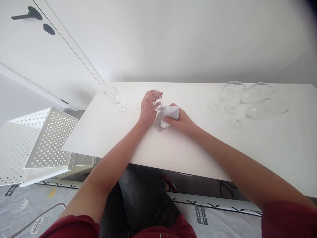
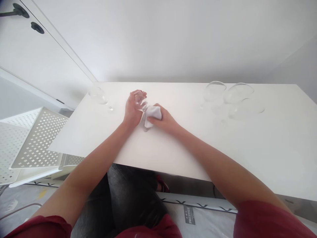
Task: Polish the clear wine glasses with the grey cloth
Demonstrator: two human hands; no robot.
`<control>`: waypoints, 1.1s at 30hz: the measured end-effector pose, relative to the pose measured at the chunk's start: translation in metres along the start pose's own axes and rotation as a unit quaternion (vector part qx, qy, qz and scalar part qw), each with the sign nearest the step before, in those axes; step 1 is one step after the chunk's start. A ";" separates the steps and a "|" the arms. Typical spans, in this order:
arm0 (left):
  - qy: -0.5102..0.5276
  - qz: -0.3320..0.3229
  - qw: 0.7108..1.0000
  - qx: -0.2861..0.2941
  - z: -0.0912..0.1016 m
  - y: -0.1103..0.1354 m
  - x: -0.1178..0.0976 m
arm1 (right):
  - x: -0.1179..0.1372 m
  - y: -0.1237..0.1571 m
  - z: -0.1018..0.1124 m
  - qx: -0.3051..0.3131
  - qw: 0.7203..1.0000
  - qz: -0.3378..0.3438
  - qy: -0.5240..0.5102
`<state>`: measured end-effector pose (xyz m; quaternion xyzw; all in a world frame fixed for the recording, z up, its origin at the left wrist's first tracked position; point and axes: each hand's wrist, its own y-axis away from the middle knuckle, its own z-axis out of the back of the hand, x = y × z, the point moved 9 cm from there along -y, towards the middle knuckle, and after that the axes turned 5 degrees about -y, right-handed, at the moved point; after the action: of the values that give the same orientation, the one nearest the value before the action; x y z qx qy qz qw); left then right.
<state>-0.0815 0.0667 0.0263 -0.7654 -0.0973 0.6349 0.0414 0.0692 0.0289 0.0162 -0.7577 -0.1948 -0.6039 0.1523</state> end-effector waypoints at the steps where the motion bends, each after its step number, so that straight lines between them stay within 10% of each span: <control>1: 0.001 0.001 1.000 0.004 -0.001 0.001 0.001 | 0.003 0.002 -0.005 0.024 0.999 0.016 0.034; 9: 0.002 0.001 0.998 0.063 -0.013 0.005 0.003 | 0.002 0.007 -0.024 0.124 0.991 0.035 0.046; 15: 0.015 -0.009 0.994 0.112 -0.018 0.005 -0.005 | -0.013 0.002 -0.010 0.038 0.988 -0.059 -0.141; 22: -0.006 -0.018 0.995 0.097 -0.014 0.005 -0.004 | 0.003 0.003 0.001 -0.050 0.994 0.055 0.079; 28: 0.036 0.003 0.990 0.140 -0.020 0.004 0.003 | -0.020 0.000 -0.002 -0.021 0.992 -0.056 -0.107; 33: 0.019 0.011 0.993 0.114 -0.017 0.003 0.007 | 0.001 0.005 0.009 -0.100 0.992 0.060 0.049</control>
<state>-0.0636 0.0666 0.0225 -0.7686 -0.0146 0.6276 0.1232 0.0799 0.0290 0.0155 -0.7491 -0.0799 -0.6463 0.1214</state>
